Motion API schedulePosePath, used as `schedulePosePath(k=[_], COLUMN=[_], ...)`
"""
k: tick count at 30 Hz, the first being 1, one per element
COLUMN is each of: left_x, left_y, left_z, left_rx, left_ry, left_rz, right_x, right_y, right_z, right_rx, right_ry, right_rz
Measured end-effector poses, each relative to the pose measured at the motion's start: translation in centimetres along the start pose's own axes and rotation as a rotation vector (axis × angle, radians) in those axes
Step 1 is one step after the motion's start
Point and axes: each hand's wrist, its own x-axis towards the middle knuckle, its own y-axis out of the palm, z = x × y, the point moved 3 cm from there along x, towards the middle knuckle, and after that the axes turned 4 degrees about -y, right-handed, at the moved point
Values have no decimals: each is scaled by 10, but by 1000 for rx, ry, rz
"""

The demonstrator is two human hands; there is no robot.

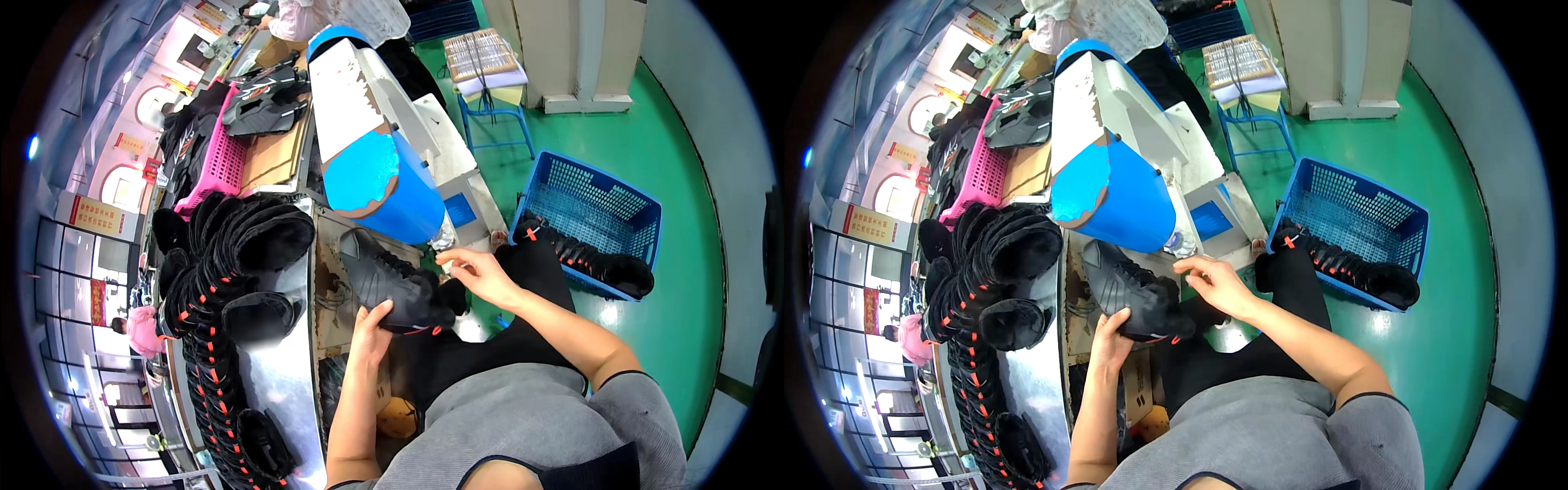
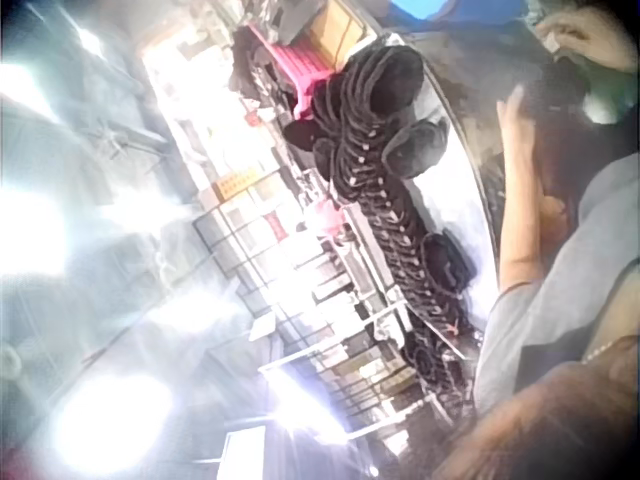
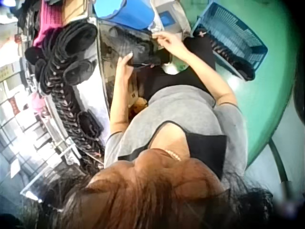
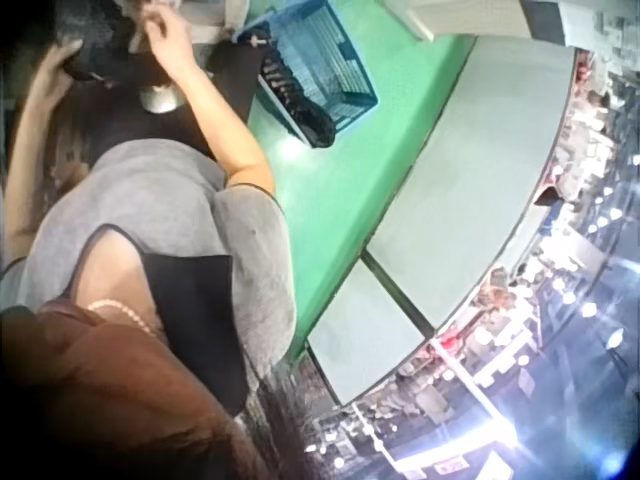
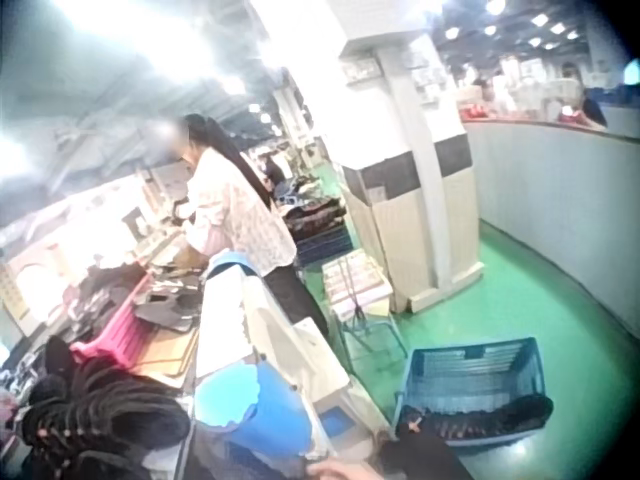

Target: The person repeatedly picks black shoes with red laces from a blue basket, places them on a blue and white jig, and secures the laces. The person then removes the shoes and places them on a metal table. The process is repeated multiple times.

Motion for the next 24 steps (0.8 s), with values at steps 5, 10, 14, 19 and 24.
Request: schedulePosePath(k=[5,10,14,19,24], left_x=[41,83,112,157,124], left_y=[36,41,30,-2,54], left_z=[3,17,17,20,12], left_rx=[218,231,152,82,-186], left_ry=[170,210,124,-12,28], left_rz=[74,-31,-104,-108,-101], right_x=[19,29,42,58,68], right_y=[9,-4,-1,-2,-1], right_z=[-24,-38,-25,-29,-37], right_rx=[423,445,552,462,240], right_ry=[502,484,422,504,506], right_rz=[-15,-171,-302,-271,-299])
